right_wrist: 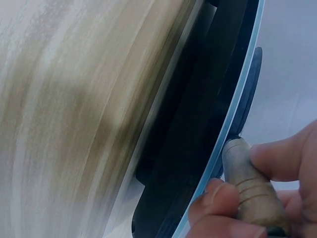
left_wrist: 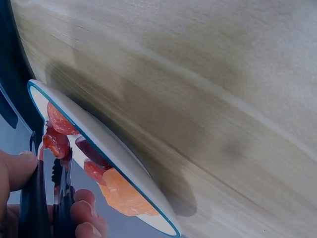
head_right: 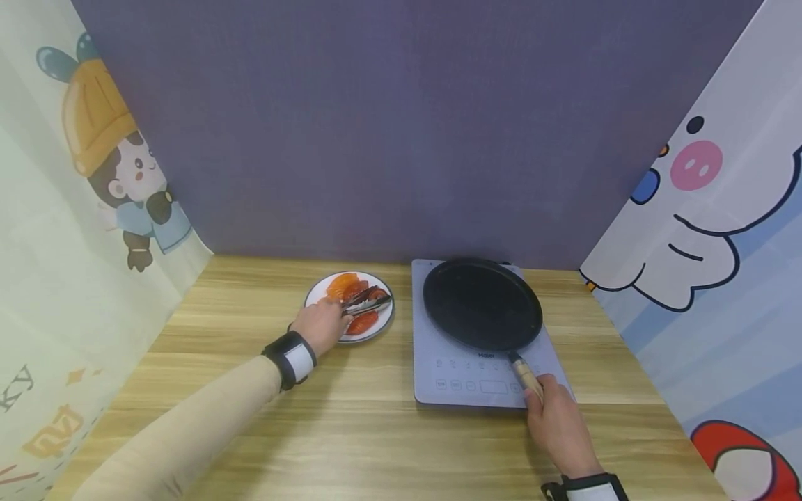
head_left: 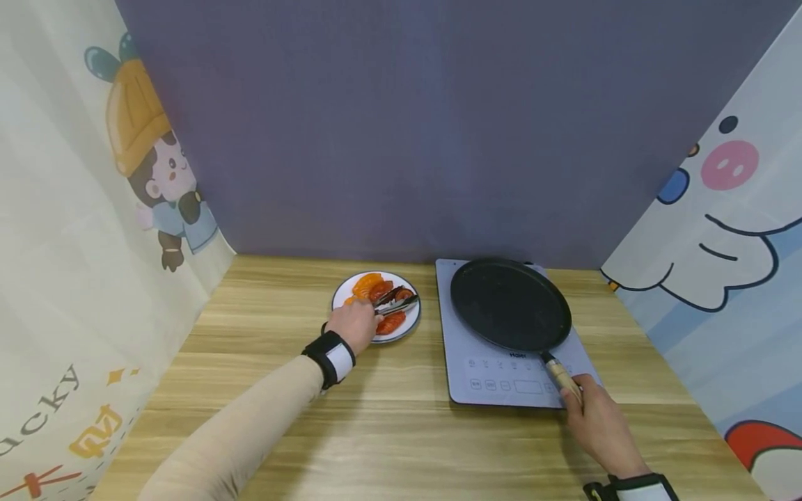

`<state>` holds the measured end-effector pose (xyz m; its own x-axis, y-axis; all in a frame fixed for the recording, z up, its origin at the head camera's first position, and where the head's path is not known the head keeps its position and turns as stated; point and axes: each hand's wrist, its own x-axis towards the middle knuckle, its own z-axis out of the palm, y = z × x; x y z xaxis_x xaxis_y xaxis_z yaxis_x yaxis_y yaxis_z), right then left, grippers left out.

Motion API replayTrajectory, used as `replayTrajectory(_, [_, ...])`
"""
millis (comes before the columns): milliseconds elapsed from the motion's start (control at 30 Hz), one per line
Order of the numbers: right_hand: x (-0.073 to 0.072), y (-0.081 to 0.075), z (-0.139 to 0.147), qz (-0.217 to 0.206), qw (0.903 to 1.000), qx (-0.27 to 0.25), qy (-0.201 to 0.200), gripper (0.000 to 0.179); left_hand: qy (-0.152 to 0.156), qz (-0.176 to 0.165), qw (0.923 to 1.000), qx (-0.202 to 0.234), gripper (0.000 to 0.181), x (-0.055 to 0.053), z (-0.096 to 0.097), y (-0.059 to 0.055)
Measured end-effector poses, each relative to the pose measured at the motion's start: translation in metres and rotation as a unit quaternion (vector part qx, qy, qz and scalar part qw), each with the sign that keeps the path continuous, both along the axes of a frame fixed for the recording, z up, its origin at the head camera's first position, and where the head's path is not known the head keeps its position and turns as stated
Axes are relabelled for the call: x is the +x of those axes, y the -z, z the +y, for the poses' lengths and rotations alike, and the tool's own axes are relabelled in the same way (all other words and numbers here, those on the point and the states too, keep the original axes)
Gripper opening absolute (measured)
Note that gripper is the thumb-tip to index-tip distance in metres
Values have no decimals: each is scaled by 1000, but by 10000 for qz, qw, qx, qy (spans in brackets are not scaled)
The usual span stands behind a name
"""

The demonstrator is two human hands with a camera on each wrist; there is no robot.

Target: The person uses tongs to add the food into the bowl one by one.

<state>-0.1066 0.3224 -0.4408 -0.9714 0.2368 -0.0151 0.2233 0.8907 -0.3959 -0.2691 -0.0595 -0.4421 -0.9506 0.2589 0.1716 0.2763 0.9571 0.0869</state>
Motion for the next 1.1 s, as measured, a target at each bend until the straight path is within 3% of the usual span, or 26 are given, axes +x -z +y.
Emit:
replayTrajectory(300, [0,0,0,17,10000,23,-1,34,139,126,9998,77,36,-2,2,-7])
replayTrajectory(733, [-1,0,1,-111,9999,27,120,36,436,732,9964,46,37,-7,20,-29])
replayTrajectory(1100, [1,0,4,-51,9999,-102,-106,33,634,970,9932,101,39,-5,41,-34])
